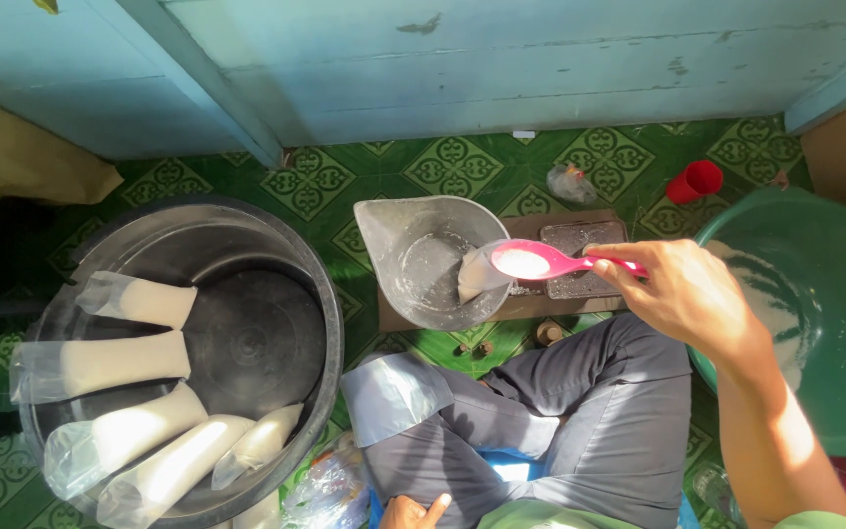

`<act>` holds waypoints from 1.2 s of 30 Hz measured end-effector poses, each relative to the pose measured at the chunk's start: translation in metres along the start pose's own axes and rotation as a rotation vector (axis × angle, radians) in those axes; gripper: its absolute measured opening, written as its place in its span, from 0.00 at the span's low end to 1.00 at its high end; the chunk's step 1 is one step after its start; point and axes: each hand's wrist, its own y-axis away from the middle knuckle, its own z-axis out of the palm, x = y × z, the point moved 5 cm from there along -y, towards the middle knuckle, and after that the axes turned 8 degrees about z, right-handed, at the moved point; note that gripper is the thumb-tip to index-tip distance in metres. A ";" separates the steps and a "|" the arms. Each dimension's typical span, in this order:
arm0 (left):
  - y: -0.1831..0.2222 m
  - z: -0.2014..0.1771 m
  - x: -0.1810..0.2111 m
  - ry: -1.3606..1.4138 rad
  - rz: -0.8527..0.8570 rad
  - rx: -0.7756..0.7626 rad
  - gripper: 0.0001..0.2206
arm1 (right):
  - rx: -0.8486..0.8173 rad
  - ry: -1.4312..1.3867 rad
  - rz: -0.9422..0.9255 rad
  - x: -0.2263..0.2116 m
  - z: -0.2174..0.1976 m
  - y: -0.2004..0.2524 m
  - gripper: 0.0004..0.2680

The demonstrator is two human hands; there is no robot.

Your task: Manually filling small plastic bags with white powder using a scoop and sealing them with a heat sealer.

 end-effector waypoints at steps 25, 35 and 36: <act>-0.014 -0.030 0.033 0.089 0.081 0.002 0.31 | -0.006 0.234 -0.198 -0.031 0.042 -0.050 0.10; -0.052 -0.082 0.112 0.189 -0.191 -0.729 0.28 | 0.365 0.313 -0.514 -0.045 0.067 -0.055 0.10; -0.053 -0.082 0.112 0.193 -0.182 -0.729 0.28 | 0.404 0.299 -0.551 -0.046 0.067 -0.054 0.09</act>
